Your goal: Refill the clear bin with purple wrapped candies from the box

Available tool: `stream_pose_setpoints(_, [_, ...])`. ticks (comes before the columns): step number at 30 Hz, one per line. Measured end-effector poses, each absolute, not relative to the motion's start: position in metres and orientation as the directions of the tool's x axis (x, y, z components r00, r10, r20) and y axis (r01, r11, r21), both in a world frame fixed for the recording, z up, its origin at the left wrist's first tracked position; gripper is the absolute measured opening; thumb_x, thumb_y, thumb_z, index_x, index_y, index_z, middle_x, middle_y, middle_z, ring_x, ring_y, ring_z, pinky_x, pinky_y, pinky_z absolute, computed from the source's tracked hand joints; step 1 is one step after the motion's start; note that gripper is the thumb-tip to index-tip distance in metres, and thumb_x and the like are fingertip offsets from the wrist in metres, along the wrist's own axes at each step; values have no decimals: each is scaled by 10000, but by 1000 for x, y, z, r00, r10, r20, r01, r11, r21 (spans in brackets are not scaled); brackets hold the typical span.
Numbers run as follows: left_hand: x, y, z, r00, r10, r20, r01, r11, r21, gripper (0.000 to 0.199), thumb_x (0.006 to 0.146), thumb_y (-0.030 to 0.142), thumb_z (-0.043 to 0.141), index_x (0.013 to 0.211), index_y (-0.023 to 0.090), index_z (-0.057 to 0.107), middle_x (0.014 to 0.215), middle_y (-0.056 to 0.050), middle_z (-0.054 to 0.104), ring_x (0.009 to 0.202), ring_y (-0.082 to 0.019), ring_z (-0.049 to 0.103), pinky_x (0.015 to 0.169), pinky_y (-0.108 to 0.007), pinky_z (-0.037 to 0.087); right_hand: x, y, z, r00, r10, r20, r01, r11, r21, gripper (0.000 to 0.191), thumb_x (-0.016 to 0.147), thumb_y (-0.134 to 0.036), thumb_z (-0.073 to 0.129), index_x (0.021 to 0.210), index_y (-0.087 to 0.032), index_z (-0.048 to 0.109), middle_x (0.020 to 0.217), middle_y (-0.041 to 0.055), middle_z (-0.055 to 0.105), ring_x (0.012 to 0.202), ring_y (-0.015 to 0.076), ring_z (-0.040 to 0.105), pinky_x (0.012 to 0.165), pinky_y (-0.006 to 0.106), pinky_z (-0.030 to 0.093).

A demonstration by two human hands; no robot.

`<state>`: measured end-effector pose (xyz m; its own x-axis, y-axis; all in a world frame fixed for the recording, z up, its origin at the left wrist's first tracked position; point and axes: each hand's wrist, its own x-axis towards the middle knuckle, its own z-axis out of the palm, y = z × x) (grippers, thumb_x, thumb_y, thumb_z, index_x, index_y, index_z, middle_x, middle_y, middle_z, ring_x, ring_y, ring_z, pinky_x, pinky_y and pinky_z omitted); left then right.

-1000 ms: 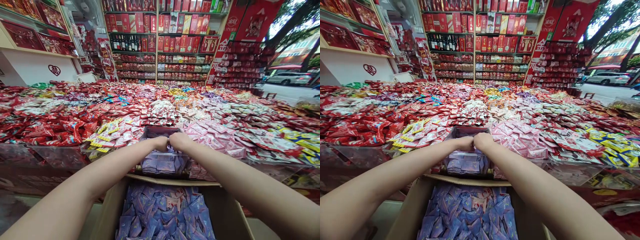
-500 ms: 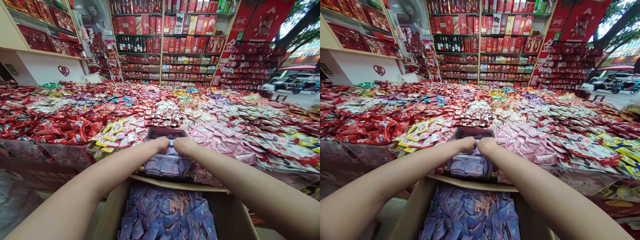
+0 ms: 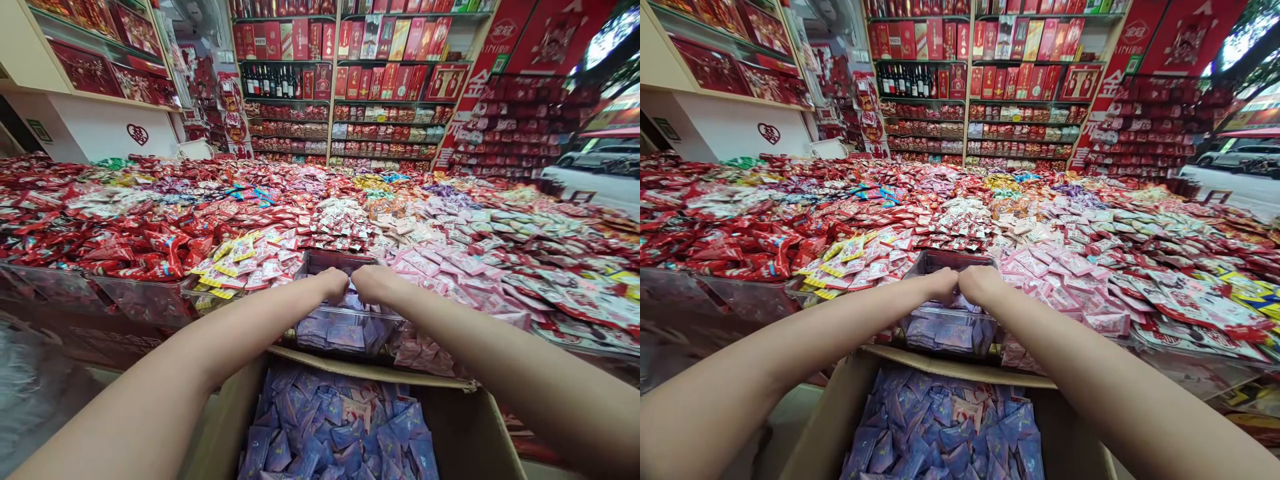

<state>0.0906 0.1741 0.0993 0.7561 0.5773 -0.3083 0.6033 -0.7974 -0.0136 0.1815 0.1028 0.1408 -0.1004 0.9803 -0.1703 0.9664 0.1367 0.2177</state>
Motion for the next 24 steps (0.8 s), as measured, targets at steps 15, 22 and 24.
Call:
stream_pose_setpoints(15, [89,160,115,627,704,-334,739,-673,-31,541,491,368,724,997,233,588,1158,-83,482,1065,-306,377,822,-388,417,175,133,125,-112,837,-536,948,252,196,268,596,-91,587,851,-119,666,734,82,674,735,198,624,654,264,470])
stream_pose_setpoints(22, [89,164,117,547,750,-373,790,-609,-66,627,455,376,753,1030,199,574,1183,-129,459,1095,-325,380,839,-382,401,170,139,116,16,734,-679,987,99,130,195,624,-196,632,797,-106,651,782,73,674,769,190,615,689,290,479])
stream_pose_setpoints(24, [89,169,115,521,769,-371,804,-588,-88,676,442,371,767,1052,170,556,1194,-147,450,1106,-330,381,846,-371,398,169,139,115,5,739,-674,985,113,132,185,619,-211,645,769,-104,650,779,80,673,763,194,616,698,298,478])
